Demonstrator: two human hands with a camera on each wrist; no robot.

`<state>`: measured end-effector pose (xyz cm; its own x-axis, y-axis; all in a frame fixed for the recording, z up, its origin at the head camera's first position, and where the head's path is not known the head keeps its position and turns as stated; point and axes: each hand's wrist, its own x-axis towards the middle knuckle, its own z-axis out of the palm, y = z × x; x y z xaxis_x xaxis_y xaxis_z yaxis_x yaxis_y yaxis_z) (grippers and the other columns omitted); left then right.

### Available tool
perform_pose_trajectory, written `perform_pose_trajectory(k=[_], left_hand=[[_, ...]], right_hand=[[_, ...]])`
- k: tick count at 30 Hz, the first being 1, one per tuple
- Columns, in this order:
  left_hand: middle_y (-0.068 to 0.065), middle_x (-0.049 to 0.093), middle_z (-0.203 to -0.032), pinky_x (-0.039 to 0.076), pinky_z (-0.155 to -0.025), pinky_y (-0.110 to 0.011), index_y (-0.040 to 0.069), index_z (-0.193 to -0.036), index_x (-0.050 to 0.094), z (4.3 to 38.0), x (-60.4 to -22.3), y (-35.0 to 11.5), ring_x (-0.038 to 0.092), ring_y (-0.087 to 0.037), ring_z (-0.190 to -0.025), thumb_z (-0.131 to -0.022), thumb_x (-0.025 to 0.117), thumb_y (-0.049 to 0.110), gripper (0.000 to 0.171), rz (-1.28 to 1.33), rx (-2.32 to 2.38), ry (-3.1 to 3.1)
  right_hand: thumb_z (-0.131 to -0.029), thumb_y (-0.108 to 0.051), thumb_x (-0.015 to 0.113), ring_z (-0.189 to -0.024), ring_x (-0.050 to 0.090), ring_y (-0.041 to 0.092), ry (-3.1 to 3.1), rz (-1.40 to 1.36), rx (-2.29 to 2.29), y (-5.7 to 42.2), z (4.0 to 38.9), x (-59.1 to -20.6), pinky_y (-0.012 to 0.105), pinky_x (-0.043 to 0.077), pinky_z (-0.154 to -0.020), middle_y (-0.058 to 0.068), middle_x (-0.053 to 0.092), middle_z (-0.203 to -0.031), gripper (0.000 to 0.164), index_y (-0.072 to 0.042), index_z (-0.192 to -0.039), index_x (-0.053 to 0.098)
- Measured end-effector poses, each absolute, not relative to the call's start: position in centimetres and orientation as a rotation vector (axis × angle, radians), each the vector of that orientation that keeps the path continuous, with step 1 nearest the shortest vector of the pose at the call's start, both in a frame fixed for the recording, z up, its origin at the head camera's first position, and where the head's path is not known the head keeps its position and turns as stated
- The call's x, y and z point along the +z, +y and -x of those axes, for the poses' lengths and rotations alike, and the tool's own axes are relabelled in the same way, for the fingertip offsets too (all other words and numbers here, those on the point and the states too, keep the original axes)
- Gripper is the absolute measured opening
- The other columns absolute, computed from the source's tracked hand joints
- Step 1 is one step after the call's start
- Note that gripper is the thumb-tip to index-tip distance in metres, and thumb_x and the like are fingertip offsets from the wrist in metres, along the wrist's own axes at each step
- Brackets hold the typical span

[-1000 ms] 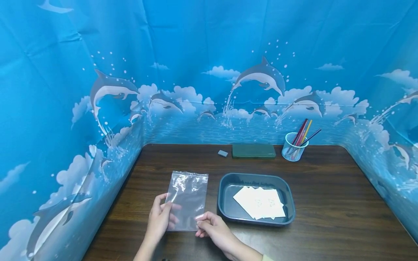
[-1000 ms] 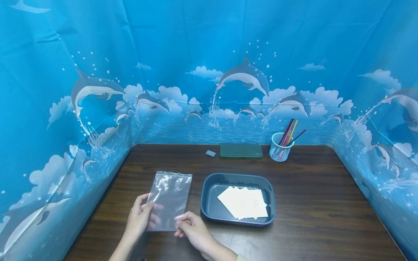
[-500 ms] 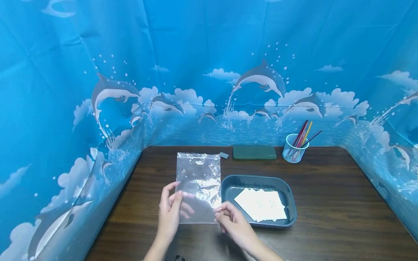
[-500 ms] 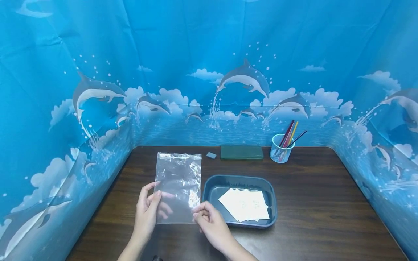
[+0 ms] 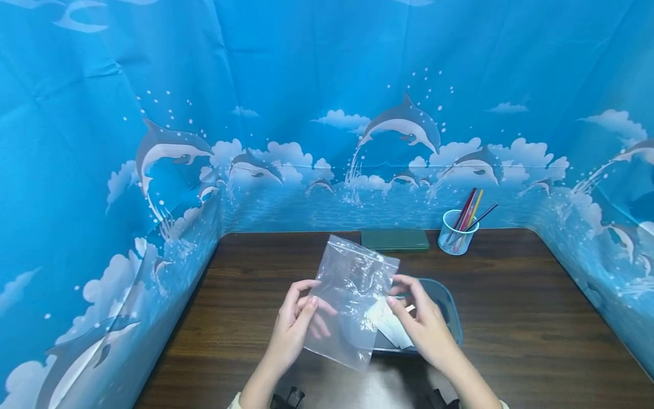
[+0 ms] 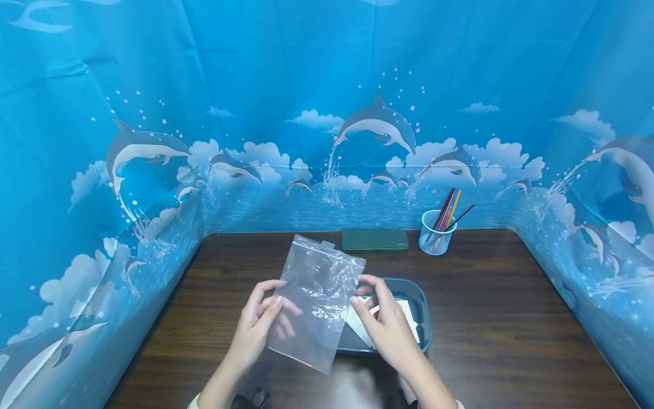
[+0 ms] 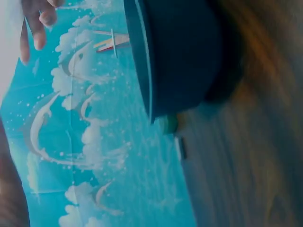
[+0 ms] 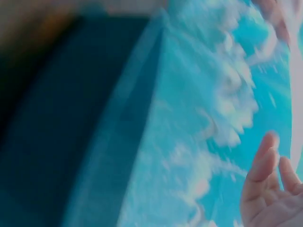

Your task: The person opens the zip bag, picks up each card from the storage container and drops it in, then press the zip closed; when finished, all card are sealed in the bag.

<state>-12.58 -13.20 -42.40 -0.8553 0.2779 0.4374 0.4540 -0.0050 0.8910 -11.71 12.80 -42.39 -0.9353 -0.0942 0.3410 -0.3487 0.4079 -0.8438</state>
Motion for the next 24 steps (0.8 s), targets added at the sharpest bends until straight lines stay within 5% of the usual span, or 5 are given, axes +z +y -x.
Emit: perform_pose_trajectory(k=[7, 12, 17, 20, 24], left_hand=[[-0.015, 0.069, -0.087, 0.052, -0.044, -0.033, 0.000, -0.128, 0.046, 11.7, -39.1, -12.6, 0.061, -0.024, -0.052, -0.102, 0.038, 0.000, 0.027, 1.032, -1.886, -2.390], [-0.010, 0.069, -0.086, 0.052, -0.045, -0.031, 0.006, -0.128, 0.049, 11.7, -38.9, -12.7, 0.061, -0.019, -0.052, -0.103, 0.038, 0.003, 0.028, 1.077, -1.819, -2.473], [-0.001, 0.069, -0.085, 0.049, -0.041, -0.029, 0.016, -0.130, 0.051, 12.4, -40.3, -13.2, 0.062, -0.014, -0.053, -0.104, 0.041, 0.012, 0.028, 1.062, -1.739, -2.524], [0.006, 0.069, -0.093, 0.055, -0.054, -0.026, 0.021, -0.130, 0.052, 12.7, -40.6, -13.3, 0.066, -0.009, -0.070, -0.102, 0.047, 0.016, 0.029, 0.987, -1.617, -2.496], [0.003, 0.060, -0.121, 0.049, -0.091, -0.029, 0.014, -0.133, 0.051, 13.1, -40.8, -12.9, 0.056, -0.014, -0.110, -0.097, 0.057, 0.018, 0.036, 0.800, -1.207, -2.313]], right_hand=[[-0.097, -0.019, 0.059, -0.099, 0.056, 0.012, -2.368, -0.376, 1.435, 15.4, 11.5, -40.5, 0.025, 0.050, -0.079, -0.007, 0.058, -0.120, 0.037, -0.027, -0.133, 0.054], [-0.095, -0.025, 0.062, -0.085, 0.061, 0.008, -2.442, -0.422, 1.376, 16.2, 11.3, -40.1, 0.025, 0.050, -0.069, -0.018, 0.066, -0.098, 0.017, -0.031, -0.110, 0.068], [-0.091, -0.026, 0.067, -0.072, 0.056, 0.008, -2.529, -0.546, 1.336, 17.2, 11.2, -40.1, 0.024, 0.047, -0.053, -0.014, 0.067, -0.089, 0.012, -0.030, -0.102, 0.070], [-0.089, -0.026, 0.069, -0.068, 0.054, 0.008, -2.537, -0.557, 1.309, 17.3, 11.1, -40.0, 0.023, 0.045, -0.050, -0.013, 0.068, -0.088, 0.011, -0.029, -0.100, 0.071], [-0.088, -0.022, 0.071, -0.068, 0.058, 0.007, -2.468, -0.440, 1.308, 16.7, 11.1, -39.9, 0.023, 0.049, -0.056, -0.016, 0.067, -0.082, 0.009, -0.026, -0.097, 0.072]])
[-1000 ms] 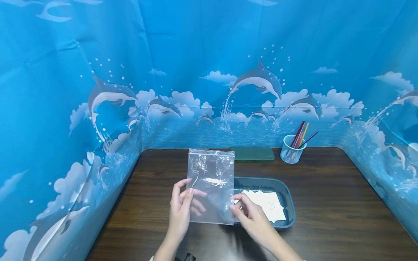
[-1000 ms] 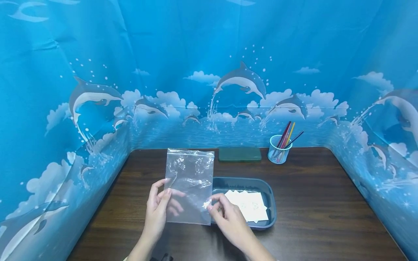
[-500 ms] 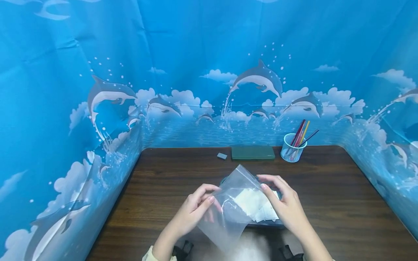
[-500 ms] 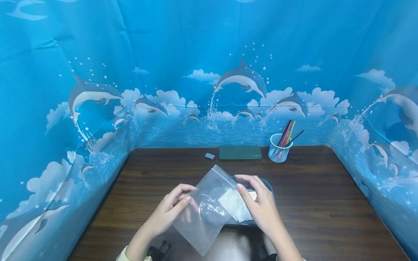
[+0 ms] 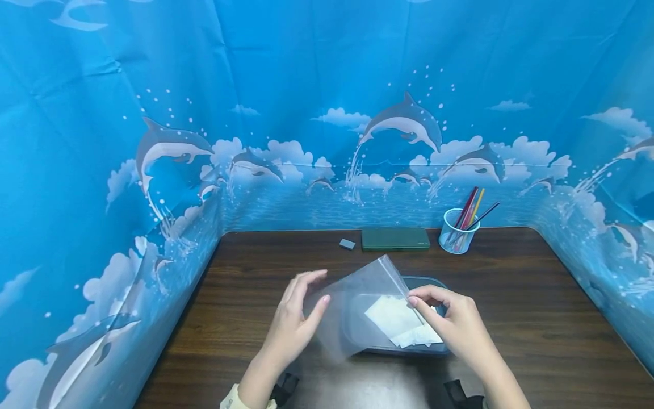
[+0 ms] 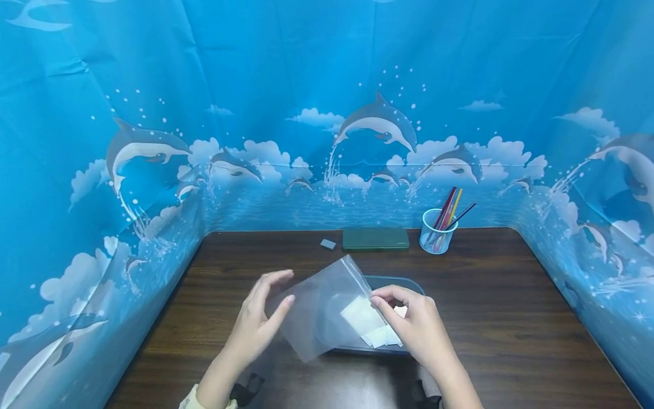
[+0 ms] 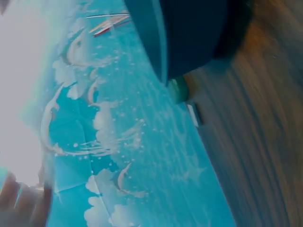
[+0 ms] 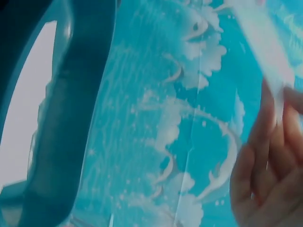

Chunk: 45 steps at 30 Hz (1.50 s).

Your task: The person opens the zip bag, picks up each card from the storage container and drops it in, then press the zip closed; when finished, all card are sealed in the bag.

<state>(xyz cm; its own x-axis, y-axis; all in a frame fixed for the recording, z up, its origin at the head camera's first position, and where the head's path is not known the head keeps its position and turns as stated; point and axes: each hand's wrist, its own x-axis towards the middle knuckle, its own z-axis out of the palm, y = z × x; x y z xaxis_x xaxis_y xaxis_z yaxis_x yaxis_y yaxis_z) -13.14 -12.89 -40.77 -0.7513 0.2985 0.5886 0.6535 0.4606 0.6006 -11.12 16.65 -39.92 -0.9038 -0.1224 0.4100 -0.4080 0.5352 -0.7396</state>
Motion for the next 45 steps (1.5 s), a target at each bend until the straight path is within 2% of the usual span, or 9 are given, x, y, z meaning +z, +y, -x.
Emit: perform_pose_trajectory(k=[4, 10, 13, 15, 20, 25, 32, 41, 45], left_hand=[[-0.005, 0.057, -0.121, 0.043, -0.093, -0.036, 0.003, -0.126, 0.054, 12.8, -40.8, -11.4, 0.052, -0.022, -0.110, -0.093, 0.058, 0.012, 0.035, 0.667, -0.958, -2.104], [0.006, 0.064, -0.109, 0.052, -0.082, -0.032, 0.010, -0.123, 0.056, 10.7, -41.4, -8.7, 0.059, -0.012, -0.102, -0.095, 0.059, 0.013, 0.028, 0.772, -1.269, -2.184], [0.007, 0.067, -0.112, 0.055, -0.080, -0.034, 0.013, -0.129, 0.057, 10.1, -41.6, -7.9, 0.062, -0.012, -0.102, -0.097, 0.058, 0.012, 0.032, 0.768, -1.455, -2.214], [0.003, 0.069, -0.111, 0.056, -0.079, -0.034, 0.008, -0.128, 0.060, 9.8, -41.4, -7.6, 0.065, -0.013, -0.098, -0.095, 0.059, 0.008, 0.033, 0.751, -1.507, -2.199], [-0.003, 0.071, -0.106, 0.057, -0.075, -0.028, 0.002, -0.113, 0.070, 9.7, -41.5, -7.5, 0.068, -0.014, -0.088, -0.092, 0.064, 0.006, 0.022, 0.657, -1.533, -2.150], [0.003, 0.072, -0.096, 0.057, -0.071, -0.027, 0.008, -0.099, 0.076, 9.9, -42.1, -7.6, 0.068, -0.012, -0.083, -0.089, 0.069, 0.015, 0.014, 0.583, -1.570, -2.123], [0.004, 0.072, -0.090, 0.056, -0.064, -0.025, 0.012, -0.091, 0.076, 9.6, -41.8, -7.6, 0.066, -0.010, -0.074, -0.086, 0.073, 0.016, 0.007, 0.549, -1.592, -2.131], [0.003, 0.072, -0.093, 0.056, -0.073, -0.023, 0.011, -0.092, 0.074, 9.5, -41.3, -7.7, 0.067, -0.011, -0.084, -0.091, 0.067, 0.011, 0.008, 0.682, -1.493, -2.088], [0.001, 0.071, -0.093, 0.055, -0.073, -0.021, 0.011, -0.090, 0.071, 9.7, -41.2, -7.9, 0.066, -0.012, -0.083, -0.090, 0.066, 0.007, 0.007, 0.770, -1.398, -2.064]], right_hand=[[-0.087, -0.019, 0.073, -0.070, 0.060, 0.008, -2.375, -0.329, 1.334, 15.0, 11.3, -39.9, 0.022, 0.047, -0.058, -0.017, 0.066, -0.079, 0.009, -0.023, -0.095, 0.074], [-0.086, -0.020, 0.074, -0.076, 0.061, 0.005, -2.269, -0.331, 1.266, 12.2, 11.0, -40.1, 0.022, 0.050, -0.064, -0.019, 0.067, -0.086, 0.008, -0.023, -0.093, 0.074], [-0.086, -0.019, 0.074, -0.077, 0.059, 0.005, -2.227, -0.408, 1.215, 11.0, 10.7, -40.4, 0.023, 0.050, -0.066, -0.018, 0.066, -0.088, 0.009, -0.023, -0.095, 0.074], [-0.085, -0.019, 0.075, -0.077, 0.058, 0.006, -2.215, -0.451, 1.189, 10.4, 10.4, -40.6, 0.023, 0.048, -0.067, -0.018, 0.066, -0.088, 0.012, -0.023, -0.096, 0.074], [-0.081, -0.020, 0.079, -0.083, 0.060, 0.006, -2.236, -0.509, 1.172, 9.5, 10.1, -41.0, 0.020, 0.050, -0.075, -0.019, 0.067, -0.088, 0.014, -0.023, -0.094, 0.075], [-0.078, -0.018, 0.081, -0.084, 0.061, 0.006, -2.235, -0.547, 1.253, 9.1, 10.2, -41.1, 0.020, 0.049, -0.071, -0.020, 0.067, -0.087, 0.015, -0.026, -0.087, 0.074], [-0.077, -0.009, 0.081, -0.077, 0.062, 0.011, -2.288, -0.538, 1.636, 9.1, 10.3, -41.0, 0.027, 0.054, -0.062, -0.009, 0.068, -0.082, 0.014, -0.020, -0.078, 0.071], [-0.084, -0.021, 0.075, -0.081, 0.058, 0.021, -2.347, -0.458, 2.141, 9.9, 10.5, -40.8, 0.026, 0.054, -0.064, 0.008, 0.063, -0.087, 0.017, -0.008, -0.079, 0.066], [-0.086, -0.022, 0.073, -0.083, 0.058, 0.023, -2.360, -0.455, 2.155, 9.8, 10.5, -40.8, 0.027, 0.053, -0.066, 0.010, 0.064, -0.090, 0.018, -0.007, -0.081, 0.064]])
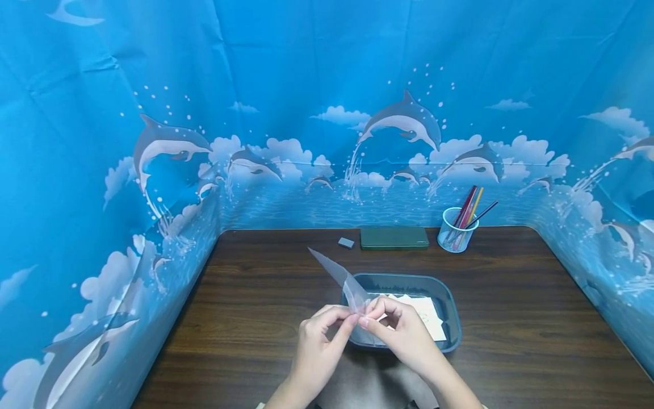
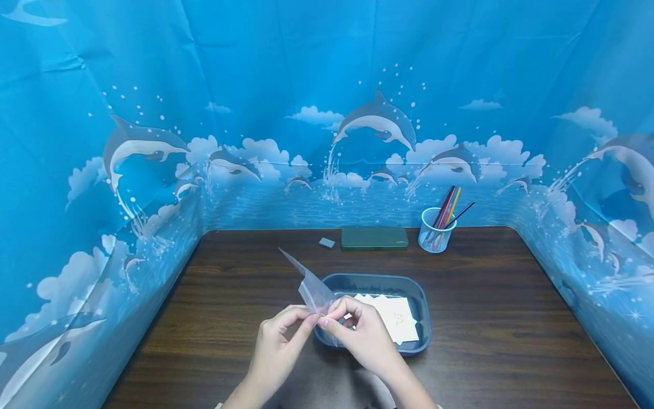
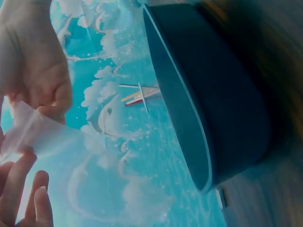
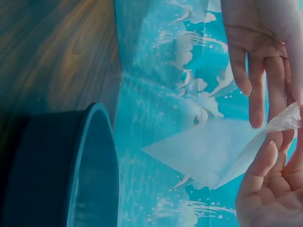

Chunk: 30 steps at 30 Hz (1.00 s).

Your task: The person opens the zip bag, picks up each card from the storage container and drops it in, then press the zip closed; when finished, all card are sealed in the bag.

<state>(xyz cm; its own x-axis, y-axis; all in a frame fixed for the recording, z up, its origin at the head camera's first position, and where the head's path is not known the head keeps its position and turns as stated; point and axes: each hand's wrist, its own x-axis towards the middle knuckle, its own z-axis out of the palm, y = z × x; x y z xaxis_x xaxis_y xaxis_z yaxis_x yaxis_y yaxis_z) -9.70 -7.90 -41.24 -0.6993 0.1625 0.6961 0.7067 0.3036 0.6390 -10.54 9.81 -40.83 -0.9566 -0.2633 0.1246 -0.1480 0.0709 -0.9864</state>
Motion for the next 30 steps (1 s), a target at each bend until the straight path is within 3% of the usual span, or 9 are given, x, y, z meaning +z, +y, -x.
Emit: perform_pose_trajectory(k=[7, 12, 16, 20, 27, 30], left_hand=[[0.000, 0.070, -0.098, 0.046, -0.061, -0.011, 0.014, -0.085, 0.066, 9.8, -40.8, -8.8, 0.063, -0.018, -0.099, -0.091, 0.066, 0.012, 0.006, 0.823, -1.115, -2.139], [0.006, 0.070, -0.088, 0.038, -0.055, -0.008, 0.017, -0.080, 0.062, 9.8, -40.8, -9.2, 0.061, -0.016, -0.097, -0.085, 0.068, 0.012, 0.009, 0.794, -1.018, -2.172], [0.005, 0.067, -0.088, 0.046, -0.059, -0.015, 0.018, -0.076, 0.060, 9.9, -40.9, -9.7, 0.060, -0.014, -0.091, -0.082, 0.068, 0.011, 0.013, 0.702, -1.006, -2.183], [0.006, 0.065, -0.087, 0.053, -0.065, -0.024, 0.018, -0.076, 0.057, 9.8, -40.7, -10.0, 0.059, -0.012, -0.086, -0.082, 0.067, 0.008, 0.016, 0.661, -1.060, -2.167], [0.010, 0.057, -0.081, 0.043, -0.058, -0.012, 0.017, -0.078, 0.052, 9.2, -40.8, -9.0, 0.051, -0.006, -0.072, -0.088, 0.061, 0.009, 0.015, 0.755, -1.046, -2.106], [0.010, 0.057, -0.079, 0.041, -0.059, -0.009, 0.015, -0.080, 0.053, 8.9, -40.9, -8.5, 0.049, -0.006, -0.070, -0.092, 0.056, 0.012, 0.012, 0.826, -0.992, -2.067]], right_hand=[[-0.088, -0.020, 0.071, -0.096, 0.059, 0.028, 2.138, 0.279, -2.065, 9.8, 10.4, -40.5, 0.035, 0.053, -0.081, 0.009, 0.065, -0.099, 0.019, -0.003, -0.083, 0.063], [-0.086, -0.018, 0.074, -0.086, 0.061, 0.021, 2.450, 0.372, -2.046, 9.9, 10.2, -40.2, 0.032, 0.054, -0.072, -0.001, 0.068, -0.094, 0.015, -0.013, -0.077, 0.063], [-0.083, -0.013, 0.076, -0.076, 0.061, 0.015, 2.760, 0.410, -2.045, 10.3, 10.2, -39.9, 0.028, 0.052, -0.062, -0.010, 0.068, -0.089, 0.019, -0.020, -0.074, 0.061], [-0.083, -0.010, 0.076, -0.079, 0.061, 0.012, 2.895, 0.391, -2.067, 10.6, 10.2, -39.5, 0.028, 0.051, -0.062, -0.013, 0.069, -0.090, 0.019, -0.022, -0.080, 0.061], [-0.083, 0.000, 0.070, -0.090, 0.060, 0.011, 3.104, 0.902, -1.891, 9.7, 9.8, -39.4, 0.023, 0.050, -0.072, -0.009, 0.068, -0.103, 0.023, -0.022, -0.089, 0.063], [-0.085, -0.005, 0.069, -0.098, 0.059, 0.011, 3.138, 0.978, -1.688, 9.3, 9.4, -39.5, 0.031, 0.052, -0.085, -0.010, 0.066, -0.110, 0.025, -0.026, -0.098, 0.070]])
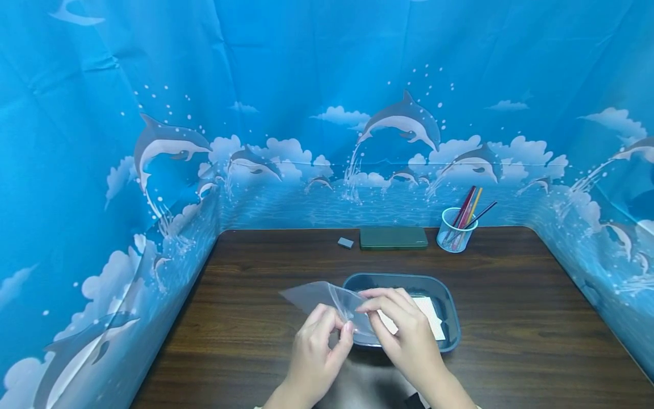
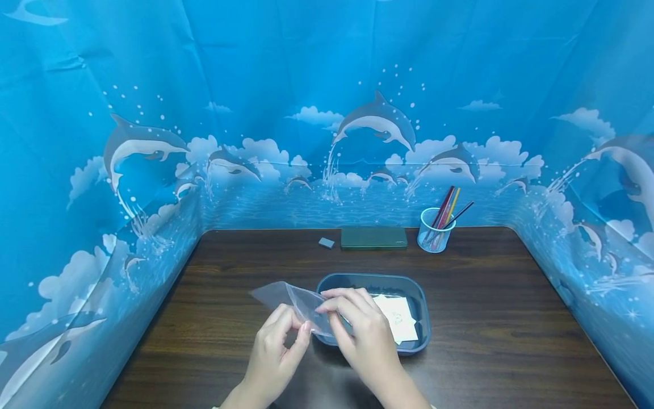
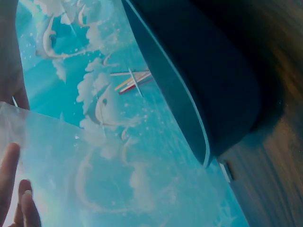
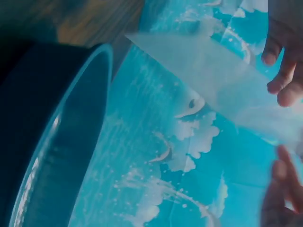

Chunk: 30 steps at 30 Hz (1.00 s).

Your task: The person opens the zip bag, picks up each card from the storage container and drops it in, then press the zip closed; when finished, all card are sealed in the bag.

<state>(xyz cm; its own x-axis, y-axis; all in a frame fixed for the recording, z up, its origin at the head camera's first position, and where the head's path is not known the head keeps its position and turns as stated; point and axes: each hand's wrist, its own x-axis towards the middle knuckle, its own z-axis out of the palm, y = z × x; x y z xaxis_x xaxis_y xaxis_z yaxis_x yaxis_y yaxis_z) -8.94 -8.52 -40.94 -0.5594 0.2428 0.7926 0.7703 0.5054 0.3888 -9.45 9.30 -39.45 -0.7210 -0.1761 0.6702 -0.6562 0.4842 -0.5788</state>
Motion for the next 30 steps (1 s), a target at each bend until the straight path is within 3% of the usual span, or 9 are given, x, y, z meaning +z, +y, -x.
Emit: perform_pose_trajectory(k=[4, 6, 10, 12, 15, 19, 23, 30], left_hand=[[0.010, 0.058, -0.075, 0.040, -0.062, -0.010, 0.013, -0.082, 0.056, 9.0, -41.2, -8.1, 0.050, -0.006, -0.071, -0.097, 0.051, 0.017, 0.016, 0.922, -0.899, -2.003], [0.009, 0.059, -0.076, 0.039, -0.064, -0.011, 0.013, -0.083, 0.058, 9.0, -41.2, -8.0, 0.051, -0.006, -0.073, -0.098, 0.050, 0.019, 0.018, 0.964, -0.871, -1.980], [0.003, 0.062, -0.094, 0.040, -0.072, -0.019, 0.011, -0.092, 0.062, 9.2, -41.0, -8.4, 0.055, -0.012, -0.085, -0.092, 0.064, 0.028, 0.017, 1.064, -0.838, -1.928], [-0.005, 0.061, -0.110, 0.042, -0.079, -0.029, 0.008, -0.103, 0.064, 9.3, -40.8, -8.7, 0.055, -0.020, -0.099, -0.084, 0.073, 0.037, 0.036, 1.087, -0.809, -1.915], [-0.017, 0.050, -0.133, 0.040, -0.092, -0.045, 0.006, -0.124, 0.058, 9.7, -40.7, -9.4, 0.047, -0.033, -0.119, -0.065, 0.082, 0.053, 0.079, 1.049, -0.756, -1.979], [-0.022, 0.026, -0.152, 0.024, -0.107, -0.062, 0.005, -0.144, 0.039, 10.2, -40.9, -10.3, 0.025, -0.041, -0.137, -0.048, 0.080, 0.072, 0.124, 0.943, -0.685, -2.186], [-0.022, 0.014, -0.155, 0.012, -0.107, -0.070, 0.002, -0.149, 0.027, 10.2, -41.5, -10.5, 0.014, -0.043, -0.140, -0.044, 0.073, 0.082, 0.140, 0.924, -0.614, -2.296], [-0.025, 0.024, -0.150, 0.018, -0.107, -0.067, -0.007, -0.145, 0.027, 10.1, -42.3, -9.7, 0.024, -0.043, -0.137, -0.042, 0.080, 0.075, 0.142, 0.956, -0.574, -2.212]], right_hand=[[-0.090, -0.015, 0.068, -0.100, 0.058, 0.004, -2.420, -0.763, 1.183, 9.2, 9.2, -39.8, 0.034, 0.053, -0.087, -0.019, 0.064, -0.109, 0.021, -0.027, -0.108, 0.071], [-0.092, -0.018, 0.066, -0.097, 0.057, 0.002, -2.486, -0.812, 1.230, 9.3, 9.3, -40.0, 0.030, 0.054, -0.082, -0.023, 0.063, -0.106, 0.019, -0.028, -0.107, 0.071], [-0.094, -0.014, 0.063, -0.091, 0.057, 0.005, -2.489, -0.902, 1.399, 9.8, 9.7, -40.4, 0.029, 0.054, -0.077, -0.020, 0.064, -0.100, 0.018, -0.027, -0.104, 0.071], [-0.094, -0.011, 0.063, -0.090, 0.058, 0.008, -2.474, -0.927, 1.522, 10.2, 10.0, -40.6, 0.029, 0.054, -0.076, -0.017, 0.066, -0.098, 0.019, -0.025, -0.103, 0.072], [-0.094, -0.011, 0.061, -0.096, 0.062, 0.012, -2.453, -0.971, 1.725, 10.6, 10.2, -40.7, 0.031, 0.054, -0.079, -0.011, 0.069, -0.101, 0.019, -0.022, -0.106, 0.072], [-0.096, -0.016, 0.060, -0.104, 0.062, 0.016, -2.452, -1.018, 1.885, 10.8, 10.4, -40.9, 0.033, 0.053, -0.085, -0.008, 0.069, -0.106, 0.019, -0.021, -0.109, 0.072], [-0.095, -0.018, 0.061, -0.102, 0.062, 0.016, -2.478, -1.035, 1.884, 10.6, 10.4, -41.3, 0.032, 0.052, -0.086, -0.008, 0.069, -0.106, 0.019, -0.023, -0.109, 0.072], [-0.090, -0.023, 0.068, -0.094, 0.059, 0.006, -2.465, -1.097, 1.519, 9.6, 10.0, -41.9, 0.028, 0.052, -0.078, -0.020, 0.067, -0.095, 0.013, -0.028, -0.101, 0.074]])
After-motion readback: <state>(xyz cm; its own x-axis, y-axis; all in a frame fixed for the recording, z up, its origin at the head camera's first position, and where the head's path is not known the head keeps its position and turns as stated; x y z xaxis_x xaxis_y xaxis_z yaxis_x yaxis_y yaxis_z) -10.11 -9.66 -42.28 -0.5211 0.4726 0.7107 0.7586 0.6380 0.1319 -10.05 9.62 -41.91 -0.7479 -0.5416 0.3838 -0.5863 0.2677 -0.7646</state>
